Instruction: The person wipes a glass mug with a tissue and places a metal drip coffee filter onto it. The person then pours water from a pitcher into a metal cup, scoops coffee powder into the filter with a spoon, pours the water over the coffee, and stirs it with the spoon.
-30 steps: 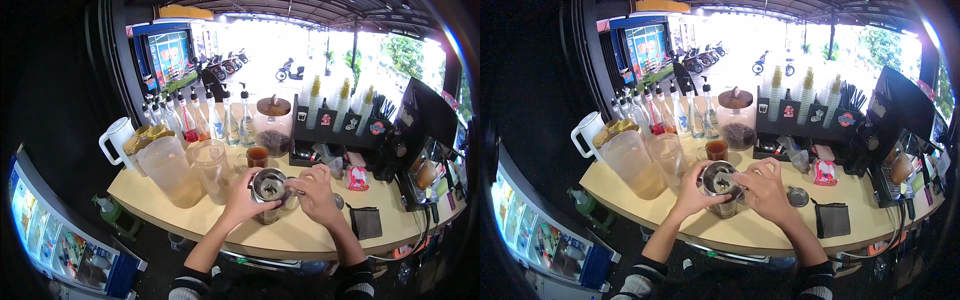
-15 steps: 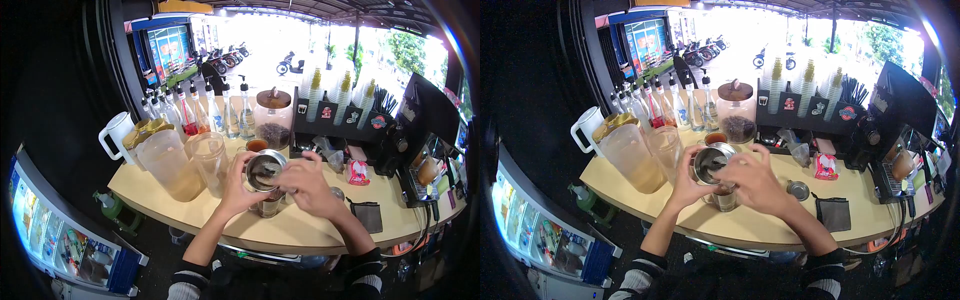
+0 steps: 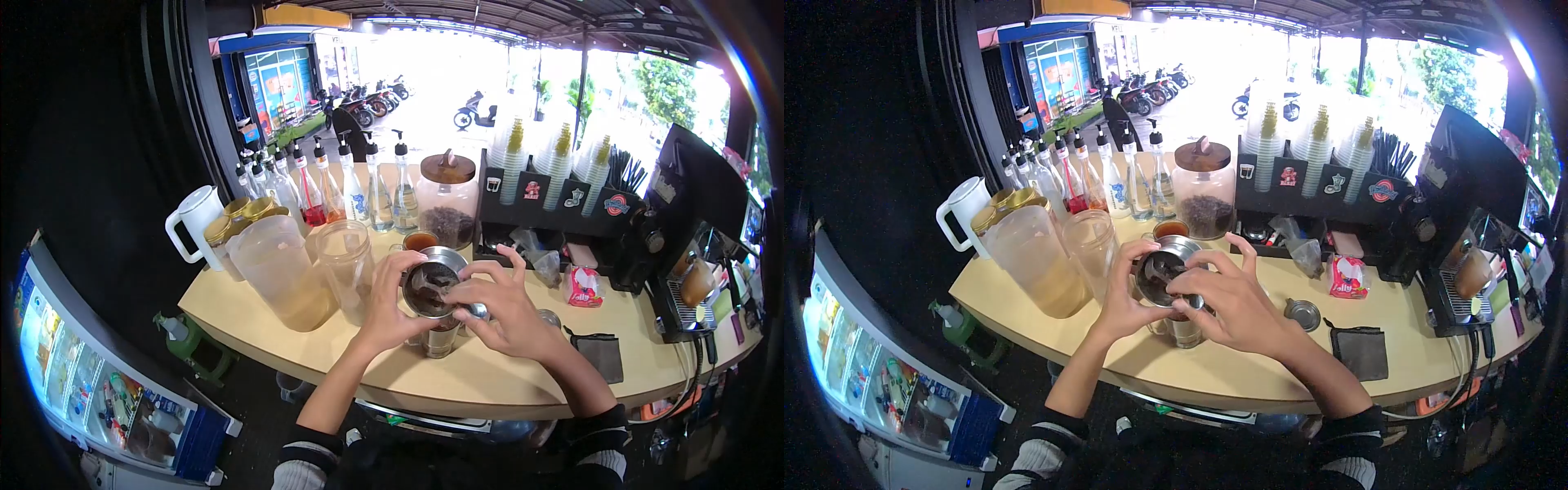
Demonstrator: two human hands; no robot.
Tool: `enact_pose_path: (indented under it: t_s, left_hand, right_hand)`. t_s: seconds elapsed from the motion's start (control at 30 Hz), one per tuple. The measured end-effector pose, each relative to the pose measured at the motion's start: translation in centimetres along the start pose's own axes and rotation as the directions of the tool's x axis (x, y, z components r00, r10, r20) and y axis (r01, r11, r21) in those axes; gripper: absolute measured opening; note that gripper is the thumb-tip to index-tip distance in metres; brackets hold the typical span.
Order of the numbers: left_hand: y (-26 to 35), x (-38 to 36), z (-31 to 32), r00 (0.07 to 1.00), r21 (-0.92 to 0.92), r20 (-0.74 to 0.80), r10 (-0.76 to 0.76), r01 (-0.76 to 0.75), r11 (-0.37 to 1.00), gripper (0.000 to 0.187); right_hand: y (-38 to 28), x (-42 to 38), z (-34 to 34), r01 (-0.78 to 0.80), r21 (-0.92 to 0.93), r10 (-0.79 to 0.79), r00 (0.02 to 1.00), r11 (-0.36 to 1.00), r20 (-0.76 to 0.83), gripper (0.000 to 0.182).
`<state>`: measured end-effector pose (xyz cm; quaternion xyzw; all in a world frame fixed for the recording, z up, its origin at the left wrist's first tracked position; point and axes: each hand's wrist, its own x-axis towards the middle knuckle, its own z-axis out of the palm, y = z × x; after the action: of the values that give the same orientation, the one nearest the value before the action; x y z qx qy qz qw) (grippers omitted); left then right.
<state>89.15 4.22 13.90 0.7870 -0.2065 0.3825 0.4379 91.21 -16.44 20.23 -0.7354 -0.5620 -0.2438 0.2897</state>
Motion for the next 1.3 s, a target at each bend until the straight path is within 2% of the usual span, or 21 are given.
enact_pose_path:
  t_s: [0.1,0.3,0.37,0.53,0.7,0.8,1.0,1.07,1.23,1.3]
  left_hand:
    - [0.1,0.2,-0.3,1.0,0.047,0.03,0.006,-0.008,0.999,0.078]
    - [0.6,0.8,-0.7,0.991,0.152,0.108,0.077,-0.093,0.984,0.082]
    - [0.7,1.1,-1.0,0.983,0.245,0.161,0.09,-0.128,0.961,0.083]
    - [1.3,1.7,-1.2,0.971,0.289,0.227,0.081,-0.146,0.946,0.082]
    - [1.7,2.0,-1.9,0.959,0.358,0.279,0.041,-0.144,0.923,0.082]
    - [1.8,2.3,-2.1,0.956,0.362,0.291,0.043,-0.152,0.92,0.081]
    - [1.9,2.5,-2.3,0.942,0.397,0.327,0.074,-0.208,0.894,0.08]
    - [1.9,2.8,-2.4,0.927,0.393,0.371,0.057,-0.212,0.895,0.079]
    - [2.0,2.7,-2.3,0.936,0.386,0.346,0.062,-0.202,0.9,0.081]
    - [1.9,2.5,-2.2,0.939,0.386,0.338,0.067,-0.202,0.9,0.081]
  right_hand:
    - [0.0,-0.1,-0.3,0.006,0.027,-0.008,0.997,1.0,0.072,0.016]
    - [0.2,-0.2,-0.5,0.012,0.051,-0.015,0.998,0.999,0.061,0.014]
    - [0.1,-0.3,-0.9,0.004,0.05,-0.008,0.997,0.999,0.081,0.014]
    - [0.7,-0.6,-1.0,-0.018,0.077,0.009,0.993,0.997,0.116,0.014]
    - [1.4,-1.0,-2.0,-0.119,0.083,0.106,0.984,0.989,0.143,0.016]
    - [1.3,-1.6,-1.5,-0.05,0.104,0.026,0.976,0.993,0.216,0.015]
    - [2.0,-1.8,-1.5,-0.101,0.12,0.076,0.978,0.988,0.192,0.016]
    - [2.0,-1.7,-1.5,-0.073,0.103,0.055,0.984,0.992,0.167,0.016]
    - [1.9,-1.2,-1.4,-0.074,0.127,0.056,0.989,0.989,0.14,0.014]
    - [1.7,-1.1,-0.8,-0.02,0.121,0.005,0.993,0.992,0.118,0.013]
